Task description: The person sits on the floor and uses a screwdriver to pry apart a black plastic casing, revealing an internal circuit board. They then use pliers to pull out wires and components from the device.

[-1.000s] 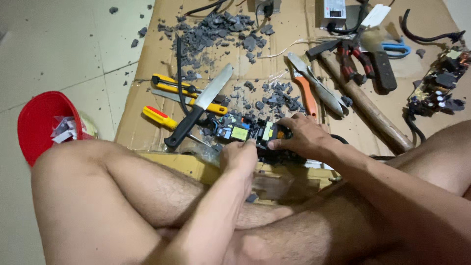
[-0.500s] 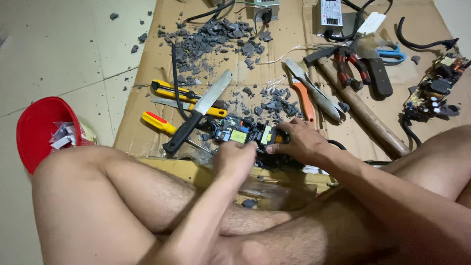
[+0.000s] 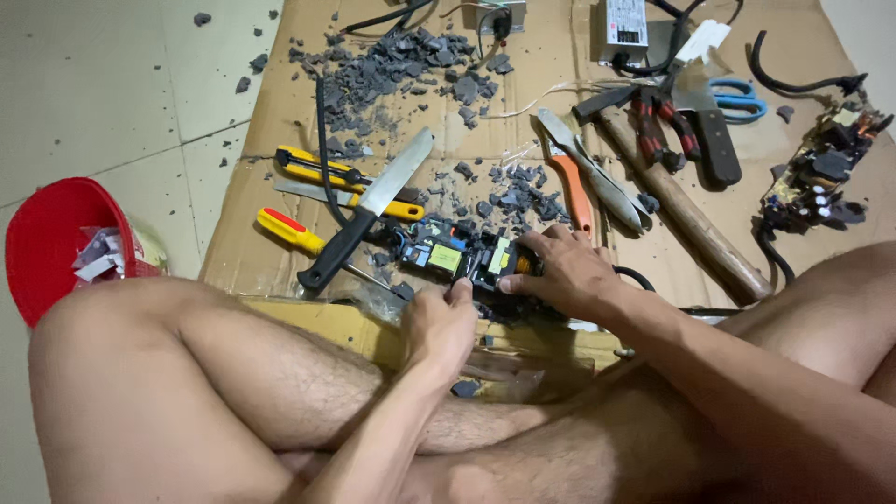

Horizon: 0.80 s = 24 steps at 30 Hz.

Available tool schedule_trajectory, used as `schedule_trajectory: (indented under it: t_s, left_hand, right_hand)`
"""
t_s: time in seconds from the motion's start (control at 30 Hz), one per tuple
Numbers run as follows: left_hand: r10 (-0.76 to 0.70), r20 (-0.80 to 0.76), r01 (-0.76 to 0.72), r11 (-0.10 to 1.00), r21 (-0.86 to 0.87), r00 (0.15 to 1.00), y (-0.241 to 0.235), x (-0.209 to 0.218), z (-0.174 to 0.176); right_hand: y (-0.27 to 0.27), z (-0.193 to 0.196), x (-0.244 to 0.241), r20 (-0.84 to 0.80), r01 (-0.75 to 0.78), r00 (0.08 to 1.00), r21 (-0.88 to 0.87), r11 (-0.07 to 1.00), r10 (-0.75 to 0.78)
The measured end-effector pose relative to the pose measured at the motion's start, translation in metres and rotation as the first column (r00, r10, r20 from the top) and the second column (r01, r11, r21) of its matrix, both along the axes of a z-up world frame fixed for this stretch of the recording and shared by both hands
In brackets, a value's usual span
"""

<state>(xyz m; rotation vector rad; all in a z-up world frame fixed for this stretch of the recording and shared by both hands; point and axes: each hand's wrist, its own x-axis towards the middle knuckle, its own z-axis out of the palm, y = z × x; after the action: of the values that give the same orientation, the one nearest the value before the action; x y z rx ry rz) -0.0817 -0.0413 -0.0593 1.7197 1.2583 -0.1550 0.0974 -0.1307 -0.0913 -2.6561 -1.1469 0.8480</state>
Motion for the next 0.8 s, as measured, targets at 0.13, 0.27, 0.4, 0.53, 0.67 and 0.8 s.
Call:
schedule_trajectory:
  t_s: [0.13, 0.27, 0.4, 0.53, 0.67, 0.8]
  left_hand:
    - [0.125, 0.064, -0.119, 0.989, -0.088, 0.990, -0.006, -0.006, 0.011]
    - [0.195, 0.094, -0.183, 0.976, -0.121, 0.976, 0.000, -0.006, -0.011]
    - [-0.009, -0.043, 0.007, 0.999, -0.041, 0.999, 0.010, 0.006, -0.027]
    - [-0.244, -0.142, 0.252, 0.967, 0.044, 0.959, 0.019, 0.014, 0.048]
    - [-0.471, -0.343, 0.563, 0.786, 0.254, 0.812, 0.025, 0.028, 0.060]
    - [-0.513, -0.370, 0.616, 0.745, 0.257, 0.775, 0.017, 0.023, 0.046]
  right_hand:
    - [0.002, 0.002, -0.003, 0.013, -0.013, 1.000, 0.064, 0.998, 0.012]
    - [0.006, -0.009, 0.000, 0.054, 0.000, 0.999, -0.022, 1.000, 0.001]
    - [0.006, -0.005, -0.002, 0.073, -0.003, 0.997, -0.045, 0.999, 0.006]
    - [0.008, -0.006, 0.005, 0.028, -0.031, 0.999, -0.044, 0.999, 0.033]
    - [0.007, -0.001, 0.003, 0.035, -0.023, 0.999, -0.057, 0.998, 0.025]
    - [0.007, 0.005, -0.002, 0.030, -0.018, 0.999, -0.063, 0.998, 0.019]
